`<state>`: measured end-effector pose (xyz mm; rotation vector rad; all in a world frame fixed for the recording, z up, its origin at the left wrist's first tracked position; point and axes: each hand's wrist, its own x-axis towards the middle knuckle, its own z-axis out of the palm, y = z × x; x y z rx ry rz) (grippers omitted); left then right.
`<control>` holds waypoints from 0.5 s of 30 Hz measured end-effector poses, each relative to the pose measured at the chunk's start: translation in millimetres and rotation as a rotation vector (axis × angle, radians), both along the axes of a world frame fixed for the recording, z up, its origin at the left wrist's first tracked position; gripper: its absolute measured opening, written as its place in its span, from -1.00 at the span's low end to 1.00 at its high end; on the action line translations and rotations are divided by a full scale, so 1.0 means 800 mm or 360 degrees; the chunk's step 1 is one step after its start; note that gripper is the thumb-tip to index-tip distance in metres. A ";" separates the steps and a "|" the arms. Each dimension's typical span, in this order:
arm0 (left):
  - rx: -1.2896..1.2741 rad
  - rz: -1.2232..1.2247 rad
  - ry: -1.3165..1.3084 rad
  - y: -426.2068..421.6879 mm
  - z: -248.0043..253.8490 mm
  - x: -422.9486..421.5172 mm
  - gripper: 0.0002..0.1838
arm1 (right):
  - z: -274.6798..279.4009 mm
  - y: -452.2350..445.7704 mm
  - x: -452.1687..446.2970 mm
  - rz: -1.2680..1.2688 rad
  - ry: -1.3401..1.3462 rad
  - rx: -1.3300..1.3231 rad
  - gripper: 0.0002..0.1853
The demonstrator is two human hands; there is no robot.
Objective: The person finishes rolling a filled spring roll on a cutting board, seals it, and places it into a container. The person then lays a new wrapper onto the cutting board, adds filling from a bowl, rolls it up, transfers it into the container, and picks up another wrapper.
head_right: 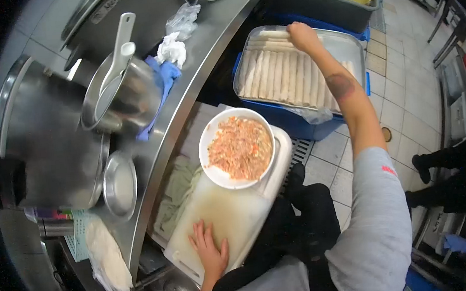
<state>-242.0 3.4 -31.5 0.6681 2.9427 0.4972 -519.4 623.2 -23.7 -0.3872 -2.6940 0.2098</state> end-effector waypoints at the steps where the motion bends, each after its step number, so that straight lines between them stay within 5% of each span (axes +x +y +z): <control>1: -0.0017 0.0011 -0.0028 0.001 0.002 -0.001 -0.32 | -0.018 0.015 -0.028 -0.0054 -0.0045 0.0051 -0.76; 15: -0.0167 -0.0019 -0.0019 -0.017 -0.016 -0.003 -0.32 | -0.107 0.043 -0.161 -0.0069 -0.0427 -0.0105 -0.58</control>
